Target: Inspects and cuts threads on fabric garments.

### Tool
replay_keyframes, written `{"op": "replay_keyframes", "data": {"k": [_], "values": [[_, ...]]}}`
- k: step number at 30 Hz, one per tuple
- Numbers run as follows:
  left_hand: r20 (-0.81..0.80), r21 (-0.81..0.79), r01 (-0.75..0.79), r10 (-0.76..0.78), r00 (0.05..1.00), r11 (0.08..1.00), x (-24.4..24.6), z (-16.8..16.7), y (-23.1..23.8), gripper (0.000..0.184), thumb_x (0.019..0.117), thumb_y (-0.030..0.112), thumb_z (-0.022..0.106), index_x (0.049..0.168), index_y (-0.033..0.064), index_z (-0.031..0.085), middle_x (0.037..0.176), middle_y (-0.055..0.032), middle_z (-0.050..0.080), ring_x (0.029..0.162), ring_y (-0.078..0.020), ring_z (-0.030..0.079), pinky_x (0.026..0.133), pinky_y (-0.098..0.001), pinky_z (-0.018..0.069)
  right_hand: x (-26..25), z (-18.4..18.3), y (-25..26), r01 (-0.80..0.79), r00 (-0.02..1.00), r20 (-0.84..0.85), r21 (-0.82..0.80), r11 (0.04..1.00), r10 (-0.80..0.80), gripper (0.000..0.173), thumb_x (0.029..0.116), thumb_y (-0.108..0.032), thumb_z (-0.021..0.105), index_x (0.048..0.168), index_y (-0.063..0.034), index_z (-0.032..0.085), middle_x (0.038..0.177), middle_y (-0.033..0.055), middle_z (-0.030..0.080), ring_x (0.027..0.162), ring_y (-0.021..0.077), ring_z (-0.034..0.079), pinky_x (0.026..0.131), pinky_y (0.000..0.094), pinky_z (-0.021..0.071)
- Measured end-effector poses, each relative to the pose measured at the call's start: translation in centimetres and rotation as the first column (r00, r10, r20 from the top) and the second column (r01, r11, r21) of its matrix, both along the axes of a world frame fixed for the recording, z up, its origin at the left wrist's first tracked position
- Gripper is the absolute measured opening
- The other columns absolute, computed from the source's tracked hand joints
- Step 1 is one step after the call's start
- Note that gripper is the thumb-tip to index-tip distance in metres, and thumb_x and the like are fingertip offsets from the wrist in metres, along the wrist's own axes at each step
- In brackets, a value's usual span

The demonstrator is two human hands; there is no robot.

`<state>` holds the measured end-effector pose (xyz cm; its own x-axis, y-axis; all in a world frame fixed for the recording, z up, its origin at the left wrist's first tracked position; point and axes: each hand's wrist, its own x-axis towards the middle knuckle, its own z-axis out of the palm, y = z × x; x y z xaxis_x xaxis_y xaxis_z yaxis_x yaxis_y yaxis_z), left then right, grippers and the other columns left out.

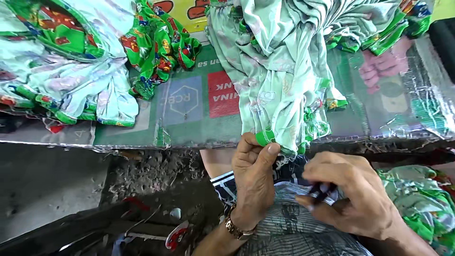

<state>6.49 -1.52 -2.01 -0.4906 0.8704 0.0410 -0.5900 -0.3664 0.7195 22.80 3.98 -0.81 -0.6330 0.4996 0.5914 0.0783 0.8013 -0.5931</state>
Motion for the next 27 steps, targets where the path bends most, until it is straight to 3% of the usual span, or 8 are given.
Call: {"op": "replay_keyframes", "data": {"k": [2,5,15,20,23,25,27], "values": [[0.034,0.017,0.032,-0.033,0.999,0.999,-0.2,0.1,-0.1,0.014,0.0907,0.011,0.076,0.103,0.0105,0.069,0.093,-0.0061,0.073,0.088,-0.0126,0.072,0.085,-0.0316,0.0609,0.3,-0.1,0.1,0.109,0.992,0.066,-0.009,0.994,-0.108,0.030,0.0984,-0.036,0.063,0.117,-0.0123,0.058,0.098,0.0029,0.067,0.083,0.0055,0.062,0.068,0.0189,0.0490],[0.098,0.039,0.068,-0.071,0.993,0.997,-0.3,0.1,-0.1,0.018,0.0911,0.011,0.075,0.108,0.0103,0.069,0.098,-0.0090,0.073,0.090,-0.0157,0.074,0.085,-0.0338,0.0613,0.0,-0.3,0.9,0.217,0.976,0.012,-0.037,0.976,-0.216,0.025,0.0988,-0.030,0.068,0.114,-0.0122,0.060,0.102,0.0004,0.068,0.087,0.0021,0.063,0.071,0.0162,0.0514],[0.052,0.060,0.077,-0.080,0.995,0.995,-0.1,0.0,-0.2,0.013,0.0986,0.012,0.067,0.111,0.0087,0.067,0.100,-0.0086,0.073,0.092,-0.0143,0.073,0.087,-0.0320,0.0605,-1.6,0.1,2.3,0.106,0.988,-0.101,-0.095,0.990,-0.115,0.016,0.0974,-0.021,0.071,0.108,-0.0102,0.065,0.102,-0.0021,0.066,0.094,-0.0001,0.064,0.080,0.0131,0.0540],[0.017,0.034,0.066,-0.067,0.998,0.997,-0.2,-0.1,-0.3,0.008,0.0992,0.013,0.066,0.105,0.0085,0.068,0.096,-0.0073,0.073,0.090,-0.0127,0.073,0.086,-0.0304,0.0605,-1.7,-0.2,2.5,0.068,0.989,-0.124,-0.129,0.989,-0.084,0.011,0.0977,-0.017,0.070,0.104,-0.0090,0.066,0.098,-0.0023,0.067,0.091,-0.0006,0.064,0.079,0.0125,0.0538],[0.002,0.008,0.043,-0.043,0.999,0.999,-0.3,-0.2,-0.3,0.006,0.0987,0.014,0.067,0.102,0.0096,0.069,0.092,-0.0064,0.073,0.087,-0.0121,0.073,0.084,-0.0305,0.0608,-1.7,-0.5,2.6,0.021,0.986,-0.162,-0.186,0.982,-0.051,0.016,0.0972,-0.019,0.071,0.109,-0.0097,0.064,0.100,-0.0029,0.065,0.088,-0.0014,0.063,0.075,0.0116,0.0545],[0.010,0.012,0.042,-0.043,0.999,0.999,-0.2,-0.2,-0.3,0.004,0.0981,0.012,0.068,0.100,0.0092,0.069,0.091,-0.0063,0.072,0.087,-0.0122,0.072,0.084,-0.0308,0.0605,-1.8,-0.7,2.6,0.047,0.986,-0.151,-0.136,0.990,-0.067,0.028,0.0956,-0.025,0.073,0.116,-0.0127,0.059,0.102,-0.0034,0.062,0.085,-0.0027,0.060,0.070,0.0104,0.0516],[0.017,0.004,0.055,-0.055,0.998,0.998,0.0,-0.1,-0.4,0.003,0.0965,0.011,0.069,0.098,0.0083,0.069,0.089,-0.0067,0.073,0.084,-0.0114,0.073,0.083,-0.0296,0.0607,-2.4,-0.8,2.3,0.152,0.981,-0.130,0.027,0.988,-0.147,0.024,0.0958,-0.023,0.073,0.112,-0.0103,0.061,0.098,0.0010,0.061,0.079,0.0014,0.058,0.067,0.0124,0.0473]]}}
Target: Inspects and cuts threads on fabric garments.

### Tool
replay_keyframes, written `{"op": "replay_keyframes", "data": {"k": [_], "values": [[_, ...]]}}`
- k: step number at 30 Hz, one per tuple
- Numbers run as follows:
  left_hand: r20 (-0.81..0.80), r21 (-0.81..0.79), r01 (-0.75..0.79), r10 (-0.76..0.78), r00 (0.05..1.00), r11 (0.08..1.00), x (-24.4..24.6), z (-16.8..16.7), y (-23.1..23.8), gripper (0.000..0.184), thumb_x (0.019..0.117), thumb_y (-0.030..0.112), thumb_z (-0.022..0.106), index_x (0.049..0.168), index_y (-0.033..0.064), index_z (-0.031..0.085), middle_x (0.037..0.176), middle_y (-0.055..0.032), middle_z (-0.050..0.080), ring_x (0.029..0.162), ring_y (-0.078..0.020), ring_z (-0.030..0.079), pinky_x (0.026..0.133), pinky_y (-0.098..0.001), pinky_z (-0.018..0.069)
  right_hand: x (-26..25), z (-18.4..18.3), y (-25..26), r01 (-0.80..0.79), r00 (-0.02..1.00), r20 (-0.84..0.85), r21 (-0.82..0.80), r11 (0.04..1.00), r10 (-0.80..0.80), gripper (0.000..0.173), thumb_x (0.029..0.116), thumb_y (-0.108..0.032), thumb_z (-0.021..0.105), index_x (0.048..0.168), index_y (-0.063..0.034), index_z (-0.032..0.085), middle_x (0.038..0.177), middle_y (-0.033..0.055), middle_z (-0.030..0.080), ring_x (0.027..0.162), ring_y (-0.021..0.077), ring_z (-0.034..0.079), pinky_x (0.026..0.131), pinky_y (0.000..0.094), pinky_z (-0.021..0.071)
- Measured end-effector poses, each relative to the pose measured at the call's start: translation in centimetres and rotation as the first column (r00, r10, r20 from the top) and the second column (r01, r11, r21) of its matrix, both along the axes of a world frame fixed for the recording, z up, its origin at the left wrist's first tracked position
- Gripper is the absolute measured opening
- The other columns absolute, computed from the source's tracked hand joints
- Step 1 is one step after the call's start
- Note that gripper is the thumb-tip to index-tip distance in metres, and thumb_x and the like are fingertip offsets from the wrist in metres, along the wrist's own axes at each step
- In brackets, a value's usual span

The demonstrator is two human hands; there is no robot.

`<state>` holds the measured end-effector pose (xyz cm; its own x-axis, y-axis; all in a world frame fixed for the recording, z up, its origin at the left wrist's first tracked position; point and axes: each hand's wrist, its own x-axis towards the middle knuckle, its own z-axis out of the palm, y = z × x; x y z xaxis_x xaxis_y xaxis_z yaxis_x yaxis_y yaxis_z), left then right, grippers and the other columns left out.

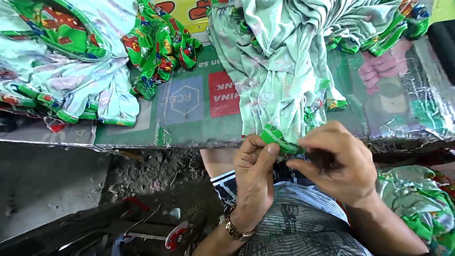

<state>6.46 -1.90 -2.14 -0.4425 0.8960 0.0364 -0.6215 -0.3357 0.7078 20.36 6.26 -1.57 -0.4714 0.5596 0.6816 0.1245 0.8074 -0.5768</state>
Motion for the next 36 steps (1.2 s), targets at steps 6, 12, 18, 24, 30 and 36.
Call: {"op": "replay_keyframes", "data": {"k": [6,12,18,24,30,36], "values": [[0.168,-0.056,0.015,-0.006,0.986,0.998,0.2,0.2,0.3,0.005,0.0974,0.013,0.068,0.098,0.0079,0.068,0.090,-0.0113,0.072,0.082,-0.0185,0.074,0.080,-0.0368,0.0629,-0.2,0.7,0.1,-0.088,0.982,-0.172,-0.051,0.995,0.078,0.007,0.1007,-0.013,0.065,0.097,-0.0074,0.064,0.090,-0.0005,0.064,0.084,0.0012,0.063,0.073,0.0137,0.0538],[0.228,-0.015,0.048,-0.044,0.973,0.999,0.0,0.3,0.4,0.006,0.1001,0.012,0.064,0.100,0.0067,0.066,0.093,-0.0151,0.073,0.086,-0.0232,0.076,0.083,-0.0405,0.0631,1.5,1.2,-1.2,-0.269,0.950,-0.197,-0.119,0.956,0.243,0.017,0.1057,-0.021,0.059,0.098,-0.0062,0.062,0.088,0.0029,0.065,0.083,0.0049,0.064,0.075,0.0174,0.0531],[0.190,-0.009,0.040,-0.037,0.981,0.999,0.0,0.4,0.5,0.014,0.1064,0.016,0.053,0.110,0.0069,0.064,0.094,-0.0145,0.072,0.081,-0.0213,0.076,0.078,-0.0369,0.0640,1.5,0.7,-2.1,-0.109,0.989,0.104,0.002,0.994,0.108,0.015,0.1022,-0.023,0.063,0.105,-0.0079,0.061,0.089,0.0052,0.068,0.079,0.0086,0.065,0.068,0.0200,0.0511],[0.226,-0.035,0.028,-0.020,0.974,0.999,-0.3,0.4,0.6,0.016,0.1063,0.020,0.054,0.109,0.0081,0.065,0.094,-0.0146,0.072,0.082,-0.0221,0.076,0.077,-0.0385,0.0642,2.5,0.2,-2.6,0.091,0.983,0.163,-0.049,0.995,-0.082,0.029,0.0990,-0.032,0.065,0.120,-0.0131,0.059,0.101,0.0016,0.068,0.087,0.0045,0.063,0.072,0.0186,0.0510],[0.143,0.000,-0.011,0.011,0.990,1.000,-0.1,0.5,0.5,0.012,0.1035,0.017,0.059,0.109,0.0084,0.065,0.096,-0.0135,0.073,0.085,-0.0209,0.076,0.080,-0.0373,0.0640,1.6,0.5,-1.8,0.163,0.981,0.099,0.034,0.986,-0.166,0.023,0.0993,-0.028,0.069,0.112,-0.0092,0.066,0.100,0.0042,0.068,0.086,0.0046,0.063,0.071,0.0165,0.0500],[0.140,-0.002,-0.002,0.003,0.990,1.000,0.1,0.7,0.3,0.012,0.1031,0.017,0.060,0.109,0.0076,0.065,0.096,-0.0145,0.073,0.085,-0.0215,0.076,0.080,-0.0379,0.0639,1.1,0.2,-1.6,0.145,0.988,0.052,0.045,0.988,-0.148,0.018,0.0991,-0.024,0.070,0.109,-0.0087,0.069,0.100,0.0053,0.070,0.088,0.0068,0.066,0.073,0.0184,0.0518]]}}
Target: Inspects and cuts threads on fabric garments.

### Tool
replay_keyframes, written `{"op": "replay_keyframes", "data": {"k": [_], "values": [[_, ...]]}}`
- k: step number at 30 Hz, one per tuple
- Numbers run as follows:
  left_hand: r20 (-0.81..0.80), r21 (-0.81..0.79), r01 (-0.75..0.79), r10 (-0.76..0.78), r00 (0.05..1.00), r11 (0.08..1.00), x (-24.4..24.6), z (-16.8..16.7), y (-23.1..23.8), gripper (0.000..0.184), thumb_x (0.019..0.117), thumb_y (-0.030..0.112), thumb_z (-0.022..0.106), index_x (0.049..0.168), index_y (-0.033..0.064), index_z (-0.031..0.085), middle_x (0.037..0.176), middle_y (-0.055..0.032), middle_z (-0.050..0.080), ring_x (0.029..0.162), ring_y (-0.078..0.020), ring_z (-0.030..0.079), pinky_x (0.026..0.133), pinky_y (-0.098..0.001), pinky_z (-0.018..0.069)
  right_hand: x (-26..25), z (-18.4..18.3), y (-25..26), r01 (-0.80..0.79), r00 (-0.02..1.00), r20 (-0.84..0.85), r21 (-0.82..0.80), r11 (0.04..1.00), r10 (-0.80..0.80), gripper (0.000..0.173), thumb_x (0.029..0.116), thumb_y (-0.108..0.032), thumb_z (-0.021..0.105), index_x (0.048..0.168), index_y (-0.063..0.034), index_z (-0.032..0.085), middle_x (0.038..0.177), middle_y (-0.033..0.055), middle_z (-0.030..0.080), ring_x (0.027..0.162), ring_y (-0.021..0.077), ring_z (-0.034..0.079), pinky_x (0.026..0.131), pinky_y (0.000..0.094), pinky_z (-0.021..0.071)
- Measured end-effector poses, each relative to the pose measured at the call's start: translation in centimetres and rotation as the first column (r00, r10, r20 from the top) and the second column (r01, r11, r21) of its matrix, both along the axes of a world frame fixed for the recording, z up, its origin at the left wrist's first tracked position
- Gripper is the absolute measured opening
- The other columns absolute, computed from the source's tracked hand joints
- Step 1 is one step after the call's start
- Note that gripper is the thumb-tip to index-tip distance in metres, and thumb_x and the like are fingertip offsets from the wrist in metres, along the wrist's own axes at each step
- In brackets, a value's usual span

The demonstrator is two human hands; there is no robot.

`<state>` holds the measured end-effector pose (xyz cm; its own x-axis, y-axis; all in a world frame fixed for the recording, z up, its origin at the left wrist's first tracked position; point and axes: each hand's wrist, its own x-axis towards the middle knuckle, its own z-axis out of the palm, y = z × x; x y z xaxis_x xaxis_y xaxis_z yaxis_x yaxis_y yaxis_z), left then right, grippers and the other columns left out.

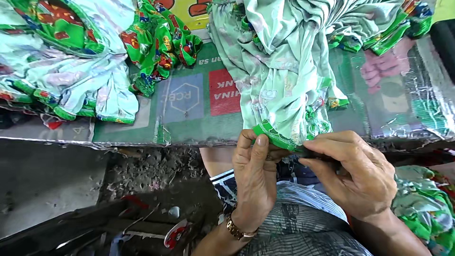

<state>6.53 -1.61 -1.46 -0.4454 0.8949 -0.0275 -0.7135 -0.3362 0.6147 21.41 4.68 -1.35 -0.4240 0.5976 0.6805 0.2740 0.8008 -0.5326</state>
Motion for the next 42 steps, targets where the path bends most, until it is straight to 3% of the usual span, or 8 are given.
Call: {"op": "replay_keyframes", "data": {"k": [10,19,23,28,36,42], "values": [[0.000,-0.020,0.016,-0.016,1.000,1.000,0.1,-0.1,0.1,0.012,0.1037,0.018,0.059,0.108,0.0080,0.064,0.095,-0.0144,0.073,0.084,-0.0215,0.076,0.080,-0.0375,0.0640,0.3,-0.2,0.5,-0.044,0.998,-0.037,-0.060,0.997,0.042,0.014,0.1005,-0.021,0.068,0.106,-0.0081,0.069,0.099,0.0024,0.069,0.091,0.0038,0.066,0.077,0.0164,0.0532],[0.012,-0.024,0.008,-0.008,1.000,1.000,0.0,0.0,0.1,0.012,0.1029,0.018,0.060,0.107,0.0074,0.066,0.096,-0.0163,0.074,0.085,-0.0243,0.077,0.081,-0.0401,0.0640,0.3,-0.8,0.1,0.139,0.984,0.077,0.228,0.964,-0.161,0.013,0.0985,-0.016,0.068,0.109,-0.0092,0.069,0.092,0.0101,0.069,0.076,0.0188,0.063,0.066,0.0316,0.0466],[0.019,-0.012,0.042,-0.042,0.999,0.999,0.1,0.0,0.1,0.015,0.0961,0.012,0.070,0.110,0.0078,0.066,0.095,-0.0166,0.074,0.086,-0.0250,0.077,0.084,-0.0417,0.0631,0.5,-1.0,0.2,0.155,0.976,0.094,0.318,0.935,-0.194,0.016,0.0980,-0.015,0.068,0.113,-0.0098,0.066,0.095,0.0101,0.069,0.076,0.0212,0.061,0.067,0.0341,0.0447],[-0.028,-0.024,0.050,-0.050,0.998,0.998,0.2,0.2,0.0,0.022,0.0903,0.003,0.074,0.110,0.0084,0.065,0.090,-0.0142,0.075,0.085,-0.0226,0.077,0.085,-0.0401,0.0628,0.7,-1.1,0.2,0.138,0.983,0.071,0.328,0.934,-0.170,0.017,0.0974,-0.015,0.069,0.114,-0.0100,0.066,0.098,0.0089,0.070,0.080,0.0198,0.062,0.070,0.0332,0.0461],[-0.081,-0.073,0.041,-0.047,0.996,0.996,0.7,0.0,0.0,0.024,0.0897,-0.001,0.072,0.108,0.0105,0.063,0.087,-0.0101,0.072,0.083,-0.0160,0.074,0.083,-0.0340,0.0611,0.8,-1.1,0.1,0.119,0.991,0.027,0.247,0.962,-0.130,0.014,0.0980,-0.016,0.069,0.111,-0.0102,0.068,0.096,0.0083,0.070,0.078,0.0179,0.062,0.069,0.0314,0.0460],[-0.123,-0.074,0.007,-0.016,0.992,0.997,0.9,0.0,0.1,0.025,0.0899,-0.003,0.070,0.109,0.0113,0.061,0.086,-0.0095,0.072,0.082,-0.0163,0.074,0.083,-0.0352,0.0614,0.8,-1.0,0.2,0.123,0.987,0.066,0.302,0.945,-0.149,0.014,0.0976,-0.015,0.069,0.111,-0.0107,0.069,0.095,0.0083,0.071,0.078,0.0197,0.061,0.070,0.0335,0.0451]]}}
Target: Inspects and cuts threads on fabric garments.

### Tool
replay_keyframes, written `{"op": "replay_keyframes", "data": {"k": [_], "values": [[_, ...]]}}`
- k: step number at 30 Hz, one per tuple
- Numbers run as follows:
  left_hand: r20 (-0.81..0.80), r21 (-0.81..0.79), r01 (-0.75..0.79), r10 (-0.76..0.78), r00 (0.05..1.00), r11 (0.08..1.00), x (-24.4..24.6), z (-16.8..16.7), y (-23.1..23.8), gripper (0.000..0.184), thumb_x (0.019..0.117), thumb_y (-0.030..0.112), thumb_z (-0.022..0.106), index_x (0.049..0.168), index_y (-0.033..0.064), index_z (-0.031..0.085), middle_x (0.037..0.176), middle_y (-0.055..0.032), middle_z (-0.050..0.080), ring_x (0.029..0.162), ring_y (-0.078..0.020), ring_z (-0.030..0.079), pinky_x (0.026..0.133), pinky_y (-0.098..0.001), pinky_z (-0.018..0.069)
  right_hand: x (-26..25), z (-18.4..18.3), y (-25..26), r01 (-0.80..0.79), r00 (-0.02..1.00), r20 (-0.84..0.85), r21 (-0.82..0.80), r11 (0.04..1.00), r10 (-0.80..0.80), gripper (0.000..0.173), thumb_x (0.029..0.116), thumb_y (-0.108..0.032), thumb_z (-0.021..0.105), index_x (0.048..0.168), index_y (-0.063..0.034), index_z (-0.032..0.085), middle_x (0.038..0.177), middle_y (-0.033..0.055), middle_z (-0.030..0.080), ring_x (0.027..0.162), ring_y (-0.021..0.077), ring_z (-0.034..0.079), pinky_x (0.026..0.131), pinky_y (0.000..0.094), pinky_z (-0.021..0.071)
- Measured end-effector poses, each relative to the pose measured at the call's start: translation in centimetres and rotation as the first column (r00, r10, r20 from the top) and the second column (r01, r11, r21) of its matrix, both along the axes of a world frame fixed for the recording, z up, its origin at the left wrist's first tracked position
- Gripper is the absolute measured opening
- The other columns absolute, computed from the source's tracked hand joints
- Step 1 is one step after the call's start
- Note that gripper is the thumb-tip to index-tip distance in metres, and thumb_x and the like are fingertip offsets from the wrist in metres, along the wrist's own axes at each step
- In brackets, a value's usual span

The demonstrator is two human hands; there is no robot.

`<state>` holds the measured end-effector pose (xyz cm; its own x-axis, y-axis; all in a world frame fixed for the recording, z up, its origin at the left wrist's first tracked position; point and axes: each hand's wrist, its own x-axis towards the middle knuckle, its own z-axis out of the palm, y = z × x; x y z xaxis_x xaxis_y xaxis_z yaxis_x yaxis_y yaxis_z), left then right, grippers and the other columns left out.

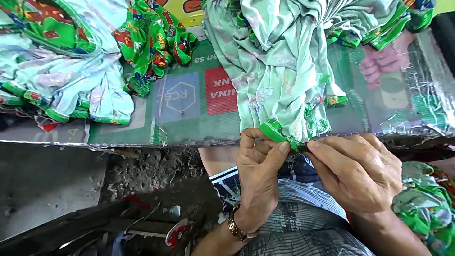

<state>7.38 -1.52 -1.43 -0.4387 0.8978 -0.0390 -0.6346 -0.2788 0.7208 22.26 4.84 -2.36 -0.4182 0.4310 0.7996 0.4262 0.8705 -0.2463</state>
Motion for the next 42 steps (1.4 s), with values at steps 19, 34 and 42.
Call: {"op": "replay_keyframes", "data": {"k": [19,34,42], "values": [[-0.168,0.050,-0.055,0.063,0.984,0.997,-0.28,-0.03,-0.10,0.040,0.0946,-0.002,0.065,0.127,0.0179,0.051,0.088,-0.0057,0.073,0.084,-0.0116,0.073,0.085,-0.0301,0.0593,0.01,-0.53,0.03,-0.047,0.998,-0.039,-0.034,0.998,0.046,0.015,0.0973,-0.015,0.070,0.111,-0.0103,0.067,0.094,0.0082,0.069,0.077,0.0192,0.061,0.068,0.0326,0.0450],[-0.170,0.050,-0.020,0.028,0.985,0.999,-0.02,0.29,-0.03,0.039,0.0948,-0.001,0.065,0.126,0.0170,0.051,0.089,-0.0061,0.073,0.086,-0.0126,0.073,0.087,-0.0312,0.0592,-0.04,-0.13,0.48,-0.058,0.997,-0.052,0.002,0.998,0.058,0.014,0.0974,-0.013,0.069,0.110,-0.0093,0.068,0.095,0.0086,0.068,0.078,0.0196,0.060,0.071,0.0335,0.0456],[-0.180,0.087,-0.003,0.019,0.983,0.996,-0.13,-0.02,0.08,0.035,0.0965,0.000,0.065,0.126,0.0157,0.054,0.094,-0.0075,0.072,0.088,-0.0134,0.073,0.089,-0.0327,0.0590,0.15,-0.67,0.50,-0.089,0.992,-0.101,-0.066,0.994,0.082,0.014,0.0984,-0.017,0.069,0.110,-0.0101,0.066,0.094,0.0071,0.069,0.078,0.0171,0.063,0.071,0.0306,0.0488]]}}
